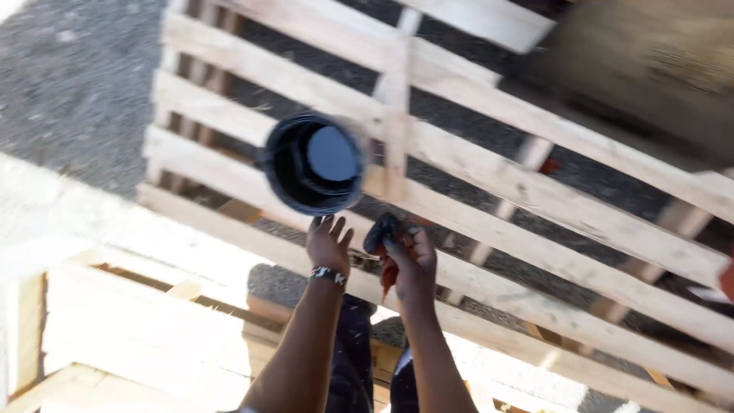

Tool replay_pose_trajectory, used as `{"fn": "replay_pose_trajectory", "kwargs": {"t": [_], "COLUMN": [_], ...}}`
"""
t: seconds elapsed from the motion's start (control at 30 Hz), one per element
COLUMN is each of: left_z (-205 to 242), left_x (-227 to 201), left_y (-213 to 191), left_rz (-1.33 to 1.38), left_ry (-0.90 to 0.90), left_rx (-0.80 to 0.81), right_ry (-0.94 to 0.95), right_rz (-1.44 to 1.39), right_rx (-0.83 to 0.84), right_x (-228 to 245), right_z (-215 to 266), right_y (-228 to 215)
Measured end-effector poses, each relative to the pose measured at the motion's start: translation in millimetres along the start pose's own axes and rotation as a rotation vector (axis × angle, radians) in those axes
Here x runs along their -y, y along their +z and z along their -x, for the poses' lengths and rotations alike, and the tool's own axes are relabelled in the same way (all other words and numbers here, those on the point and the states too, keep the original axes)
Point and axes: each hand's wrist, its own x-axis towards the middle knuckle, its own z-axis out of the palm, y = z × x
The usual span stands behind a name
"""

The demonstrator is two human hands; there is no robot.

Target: Painting the edges and surface of a wooden board with black paint using a sponge

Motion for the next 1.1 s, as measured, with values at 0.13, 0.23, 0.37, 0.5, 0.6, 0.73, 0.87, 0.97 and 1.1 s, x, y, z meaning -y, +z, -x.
{"fn": "replay_pose_trajectory", "kwargs": {"t": [0.13,0.23,0.37,0.5,0.6,0.73,0.87,0.97,1.1], "left_z": [-39.2,-50.7,-76.0,-31.8,34.3,124.7,247.6,227.8,376.9], "left_x": [-17.2,-15.8,-20.8,-104.6,-152.0,-183.1,-214.9,-163.8,-186.6], "left_y": [-29.0,-37.5,-51.6,-25.0,-0.3,23.0,39.0,27.1,44.1], "left_rz": [-0.030,-0.072,0.216,-0.046,0.206,0.160,0.175,0.114,-0.163], "left_ry": [0.061,0.074,-0.206,-0.305,-0.194,-0.158,-0.221,-0.560,-0.357], "left_rx": [0.024,0.102,-0.065,0.132,0.291,0.296,0.352,0.102,0.337], "right_ry": [-0.027,-0.044,-0.071,-0.081,-0.123,-0.114,-0.207,-0.137,-0.211], "right_rz": [0.050,0.071,0.069,0.082,0.078,0.119,0.084,0.441,0.160], "right_rx": [0.074,0.077,0.030,0.025,0.035,-0.009,-0.054,-0.219,-0.189], "right_x": [28.6,31.2,29.0,44.0,50.4,93.8,111.9,193.3,218.3], "right_z": [11.6,12.8,24.5,58.6,81.0,135.4,196.7,302.8,421.0], "right_y": [44.1,48.1,25.8,-11.8,-51.3,-62.8,-96.0,-70.7,-98.8]}}
